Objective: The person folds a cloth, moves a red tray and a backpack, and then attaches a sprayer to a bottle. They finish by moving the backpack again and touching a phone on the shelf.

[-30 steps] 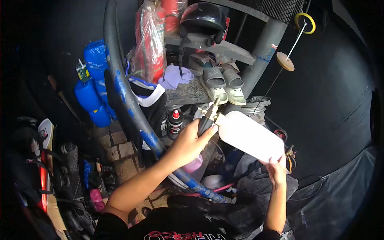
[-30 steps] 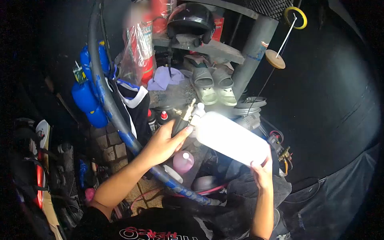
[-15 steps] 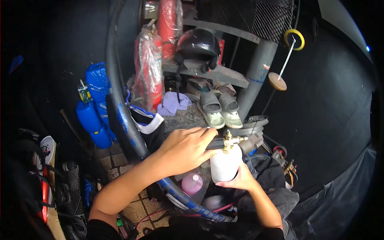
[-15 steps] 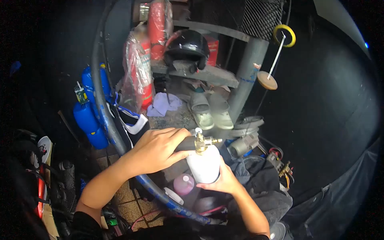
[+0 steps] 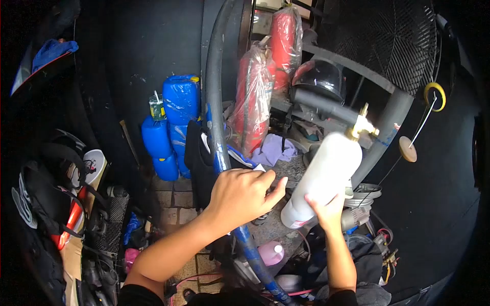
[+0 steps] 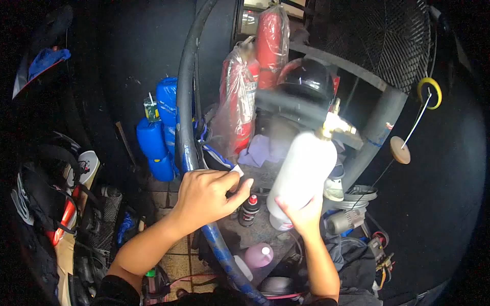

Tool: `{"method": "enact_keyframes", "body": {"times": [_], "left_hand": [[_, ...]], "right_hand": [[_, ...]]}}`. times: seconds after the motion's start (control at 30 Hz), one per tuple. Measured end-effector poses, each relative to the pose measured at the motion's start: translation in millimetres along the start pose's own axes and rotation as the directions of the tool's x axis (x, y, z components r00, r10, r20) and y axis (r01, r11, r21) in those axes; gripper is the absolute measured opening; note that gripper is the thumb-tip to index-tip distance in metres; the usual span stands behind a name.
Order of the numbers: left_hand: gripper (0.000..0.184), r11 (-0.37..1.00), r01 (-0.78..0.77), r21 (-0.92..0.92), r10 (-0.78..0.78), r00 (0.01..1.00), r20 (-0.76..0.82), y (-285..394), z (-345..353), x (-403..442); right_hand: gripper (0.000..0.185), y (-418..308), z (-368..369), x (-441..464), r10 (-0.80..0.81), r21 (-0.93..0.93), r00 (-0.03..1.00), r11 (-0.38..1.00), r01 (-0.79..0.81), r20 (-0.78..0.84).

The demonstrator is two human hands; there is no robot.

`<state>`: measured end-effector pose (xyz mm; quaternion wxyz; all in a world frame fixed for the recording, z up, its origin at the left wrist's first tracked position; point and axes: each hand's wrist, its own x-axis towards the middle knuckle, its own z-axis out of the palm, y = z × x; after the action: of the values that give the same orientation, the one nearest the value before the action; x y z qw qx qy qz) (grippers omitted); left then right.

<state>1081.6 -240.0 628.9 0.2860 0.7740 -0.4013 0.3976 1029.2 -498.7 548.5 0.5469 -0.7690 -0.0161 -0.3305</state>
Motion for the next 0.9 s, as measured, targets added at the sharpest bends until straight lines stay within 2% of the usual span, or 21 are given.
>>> {"method": "enact_keyframes", "body": {"times": [0.07, 0.1, 0.13, 0.17, 0.27, 0.37, 0.4, 0.53, 0.67, 0.77, 0.8, 0.9], "left_hand": [[0.034, 0.999, 0.016, 0.029, -0.016, 1.000, 0.009, -0.2, -0.6, 0.6], [0.036, 0.999, 0.004, 0.032, -0.005, 1.000, 0.025, 2.6, -0.2, 3.5], [0.033, 0.999, 0.019, 0.050, -0.022, 0.999, 0.047, 5.4, -2.6, 5.2], [0.034, 0.999, 0.026, 0.043, -0.028, 0.999, 0.043, 6.0, 1.2, 5.6], [0.034, 0.998, 0.021, 0.057, -0.024, 0.998, 0.054, 5.8, 4.1, 7.0], [0.034, 0.996, 0.036, 0.076, -0.040, 0.998, 0.051, 8.1, 5.9, 8.6], [0.034, 0.996, 0.034, 0.079, -0.038, 0.998, 0.053, 6.3, 5.8, 7.8], [0.033, 0.997, 0.033, 0.063, -0.036, 0.998, 0.055, 2.7, 4.6, 7.4], [0.033, 0.999, 0.024, 0.037, -0.026, 0.999, 0.036, 2.3, 5.5, 8.6], [0.032, 0.999, 0.018, 0.028, -0.019, 0.999, 0.027, -1.2, 5.8, 8.2], [0.032, 0.999, 0.021, 0.029, -0.022, 0.999, 0.030, -1.4, 6.1, 8.0], [0.032, 0.999, 0.032, 0.031, -0.033, 0.999, 0.032, -0.7, 6.6, 6.6]], "right_hand": [[0.090, -13.3, 24.9, 20.8, -0.030, 0.026, 1.000, 0.999, 0.030, -0.006], [0.087, -17.1, 38.4, 28.1, -0.091, 0.108, 0.996, 0.990, 0.092, -0.013], [0.085, -21.1, 45.8, 31.9, -0.122, 0.057, 0.993, 0.991, 0.122, -0.001], [0.087, -7.8, 57.7, 37.6, -0.223, 0.127, 0.975, 0.966, 0.223, -0.016], [0.088, 22.6, 82.6, 45.2, -0.223, 0.091, 0.974, 0.971, 0.220, 0.026], [0.089, 21.3, 100.9, 61.7, -0.137, -0.004, 0.989, 0.991, 0.137, 0.048], [0.092, 34.2, 109.4, 73.2, -0.202, -0.017, 0.978, 0.979, 0.204, 0.051], [0.096, 36.3, 141.7, 122.3, -0.237, -0.136, 0.968, 0.959, 0.247, 0.080], [0.099, 49.3, 161.9, 158.6, -0.366, -0.064, 0.899, 0.918, 0.391, 0.242], [0.101, 79.0, 172.7, 156.9, -0.429, -0.132, 0.843, 0.862, 0.490, 0.326], [0.098, 75.8, 168.1, 149.1, -0.420, -0.200, 0.848, 0.845, 0.495, 0.324], [0.098, 106.6, 186.9, 136.0, -0.489, -0.208, 0.841, 0.819, 0.534, 0.233]]}}
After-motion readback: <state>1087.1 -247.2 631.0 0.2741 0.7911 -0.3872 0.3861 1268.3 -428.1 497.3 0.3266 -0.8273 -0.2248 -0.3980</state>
